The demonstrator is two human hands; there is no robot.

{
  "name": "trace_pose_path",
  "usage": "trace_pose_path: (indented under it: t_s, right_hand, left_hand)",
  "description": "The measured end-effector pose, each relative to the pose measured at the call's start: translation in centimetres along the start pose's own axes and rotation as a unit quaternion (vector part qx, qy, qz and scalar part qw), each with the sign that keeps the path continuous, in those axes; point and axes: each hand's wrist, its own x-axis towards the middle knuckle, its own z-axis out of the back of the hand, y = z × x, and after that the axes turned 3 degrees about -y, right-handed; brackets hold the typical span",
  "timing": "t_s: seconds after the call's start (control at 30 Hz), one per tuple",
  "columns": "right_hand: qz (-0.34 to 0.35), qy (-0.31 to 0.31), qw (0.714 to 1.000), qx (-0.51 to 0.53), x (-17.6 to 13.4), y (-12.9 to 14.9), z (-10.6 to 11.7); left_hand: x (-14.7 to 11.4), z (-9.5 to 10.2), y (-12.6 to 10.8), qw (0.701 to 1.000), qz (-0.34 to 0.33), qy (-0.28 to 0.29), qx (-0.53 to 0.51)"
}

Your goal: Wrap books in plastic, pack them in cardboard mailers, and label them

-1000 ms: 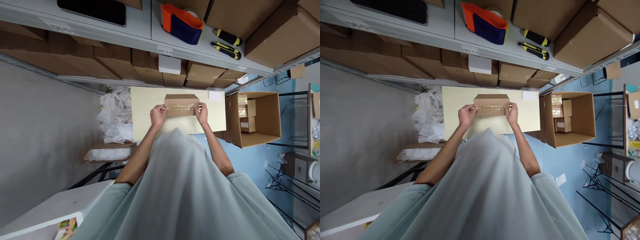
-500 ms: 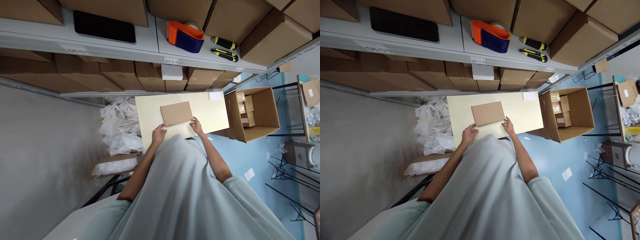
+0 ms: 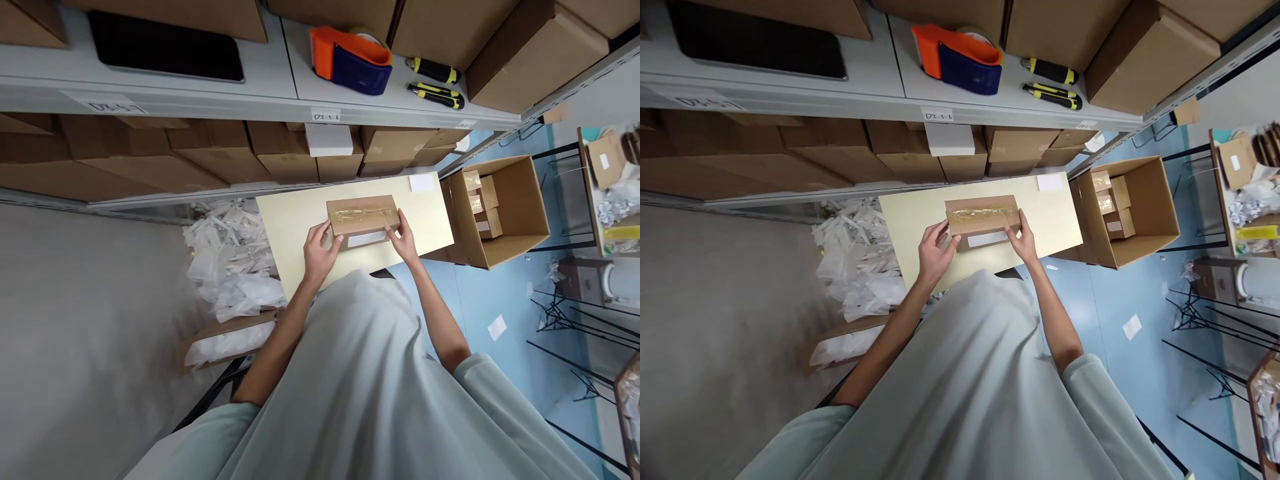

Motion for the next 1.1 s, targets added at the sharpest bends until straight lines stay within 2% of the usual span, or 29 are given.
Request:
trace_pose_path:
  t_s: [0.07, 0.17, 0.3, 0.4, 0.47, 0.53, 0.6, 0.67, 0.73, 0.83, 0.9, 0.97, 1.1]
  right_hand:
    - [-0.025, 0.008, 0.999, -0.025, 1.1, -0.2, 0.1]
    - [-0.061, 0.037, 0.995, -0.066, 3.1, -0.8, -0.6]
    - [-0.073, 0.093, 0.989, -0.088, 6.1, -1.5, -2.5]
    - [-0.069, 0.162, 0.982, -0.065, 7.9, -2.4, -3.5]
    - [-0.066, 0.205, 0.976, -0.034, 8.9, -3.7, -3.3]
    - [-0.064, 0.199, 0.978, -0.005, 10.0, -5.9, -1.9]
    - [-0.069, 0.144, 0.987, 0.016, 11.7, -8.8, 0.5]
    - [-0.088, 0.071, 0.993, 0.026, 14.1, -12.3, 3.6]
    - [-0.112, -0.006, 0.993, 0.028, 17.1, -16.0, 6.6]
    - [-0.133, -0.097, 0.986, 0.024, 22.0, -21.1, 9.4]
    - [-0.138, -0.119, 0.983, 0.018, 24.7, -23.6, 9.7]
    - [-0.142, -0.112, 0.983, 0.008, 26.6, -25.2, 9.1]
    - [-0.138, -0.095, 0.986, -0.001, 28.0, -26.1, 7.0]
  left_hand:
    - [0.5, -1.5, 0.2, 0.999, 0.017, 0.005, -0.029]
    - [1.4, -3.0, 1.0, 0.998, 0.066, -0.009, 0.020]
    - [3.3, -3.6, 2.2, 0.974, 0.162, -0.075, 0.141]
    - [4.9, -3.8, 2.8, 0.953, 0.227, -0.086, 0.183]
    - [5.8, -4.7, 2.6, 0.941, 0.233, -0.126, 0.211]
    - [6.4, -6.9, 1.6, 0.938, 0.175, -0.186, 0.234]
    - [7.0, -10.7, -0.1, 0.953, 0.083, -0.191, 0.222]
    - [7.8, -15.9, -1.9, 0.976, 0.032, -0.126, 0.175]
    - [9.2, -21.9, -3.1, 0.990, 0.044, -0.050, 0.125]
    - [12.1, -30.8, -2.8, 0.988, 0.125, 0.016, 0.088]
    - [14.4, -35.5, -1.3, 0.981, 0.175, 0.023, 0.084]
    - [16.4, -38.8, 0.5, 0.975, 0.205, 0.014, 0.085]
    - [18.2, -42.5, 3.1, 0.972, 0.217, -0.010, 0.086]
